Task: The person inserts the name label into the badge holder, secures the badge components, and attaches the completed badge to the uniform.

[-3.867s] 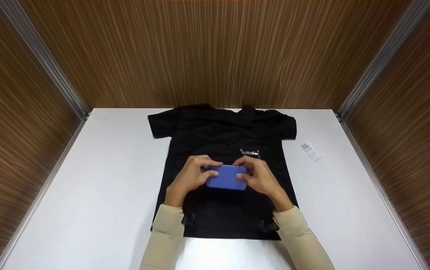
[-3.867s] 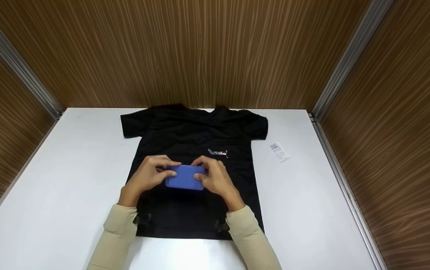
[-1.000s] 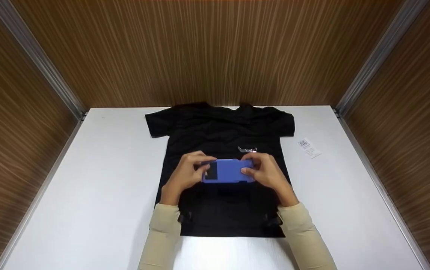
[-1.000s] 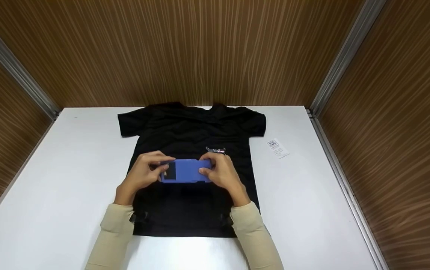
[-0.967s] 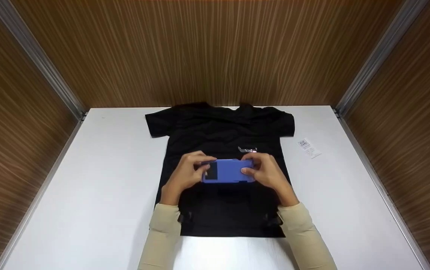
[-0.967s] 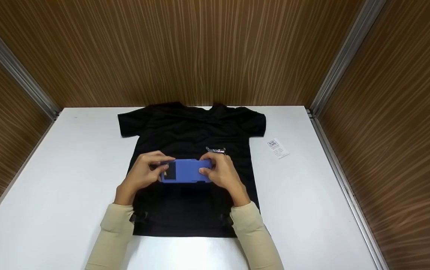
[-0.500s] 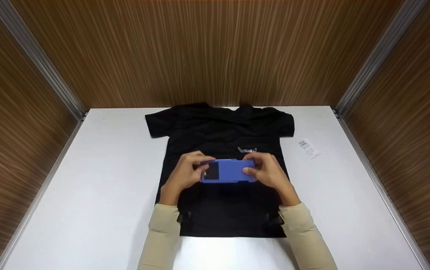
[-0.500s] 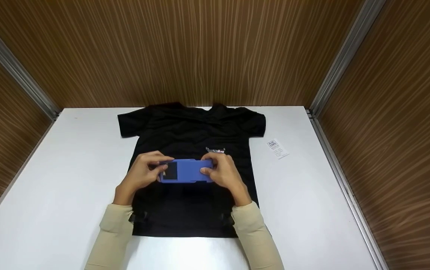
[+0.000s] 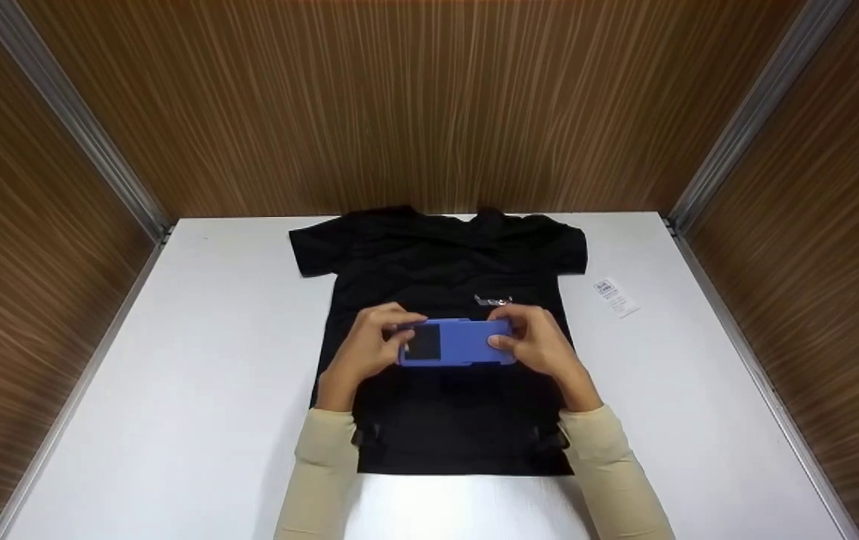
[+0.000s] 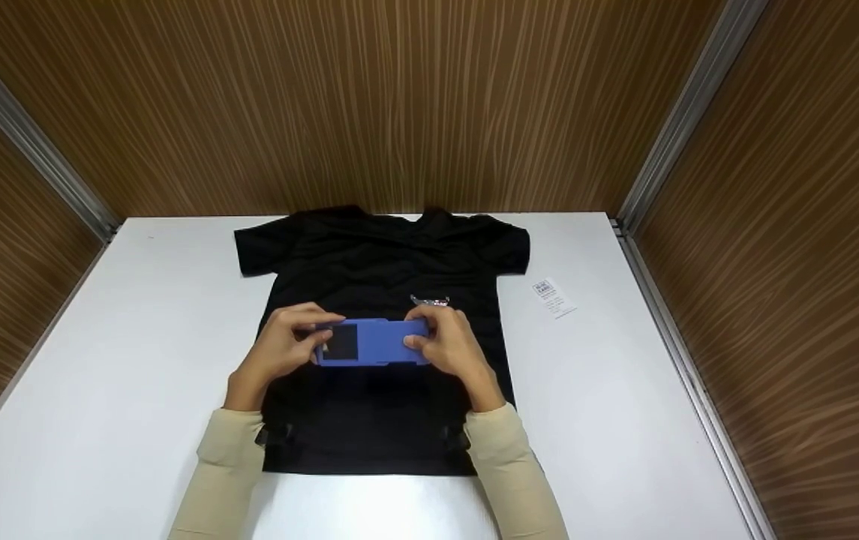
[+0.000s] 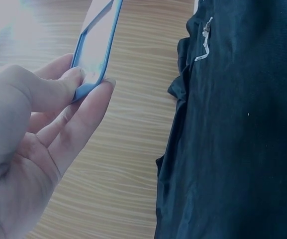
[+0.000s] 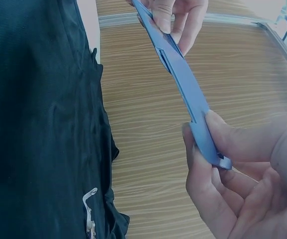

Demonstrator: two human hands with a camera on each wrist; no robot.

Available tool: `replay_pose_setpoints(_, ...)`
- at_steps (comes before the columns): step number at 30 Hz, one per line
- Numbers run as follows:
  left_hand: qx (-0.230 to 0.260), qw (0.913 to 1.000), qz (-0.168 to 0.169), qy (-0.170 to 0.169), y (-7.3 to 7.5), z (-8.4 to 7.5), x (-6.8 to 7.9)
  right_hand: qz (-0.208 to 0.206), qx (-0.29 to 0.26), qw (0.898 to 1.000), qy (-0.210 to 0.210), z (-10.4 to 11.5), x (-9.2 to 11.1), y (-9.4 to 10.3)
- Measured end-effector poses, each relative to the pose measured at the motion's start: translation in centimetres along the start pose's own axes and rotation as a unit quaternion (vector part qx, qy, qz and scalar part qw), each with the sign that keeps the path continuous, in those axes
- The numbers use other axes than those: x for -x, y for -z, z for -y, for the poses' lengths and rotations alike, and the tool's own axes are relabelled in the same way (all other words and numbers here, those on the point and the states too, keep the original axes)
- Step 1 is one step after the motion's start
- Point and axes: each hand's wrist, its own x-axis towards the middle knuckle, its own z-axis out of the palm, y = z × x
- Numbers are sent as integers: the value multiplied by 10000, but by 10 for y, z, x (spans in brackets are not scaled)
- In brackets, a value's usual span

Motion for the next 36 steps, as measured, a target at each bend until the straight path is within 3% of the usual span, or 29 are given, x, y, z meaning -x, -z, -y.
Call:
replay_pose_setpoints(8, -1, 9997, -168, 193, 9, 7, 5, -63, -163, 9998, 78, -5, 3, 12)
replay_pose_setpoints(16, -54, 9990, -252, 356, 15, 10, 6, -36, -141, 9998, -149, -11, 3, 18)
replay_pose_setpoints(27, -193, 9987, -277, 372, 16, 9, 6, 111, 293, 9990, -322, -29, -3, 12)
replay_pose_setpoints(36, -111, 9991, -249, 322, 14, 6, 6, 433, 317, 9956, -770, -50, -5, 5)
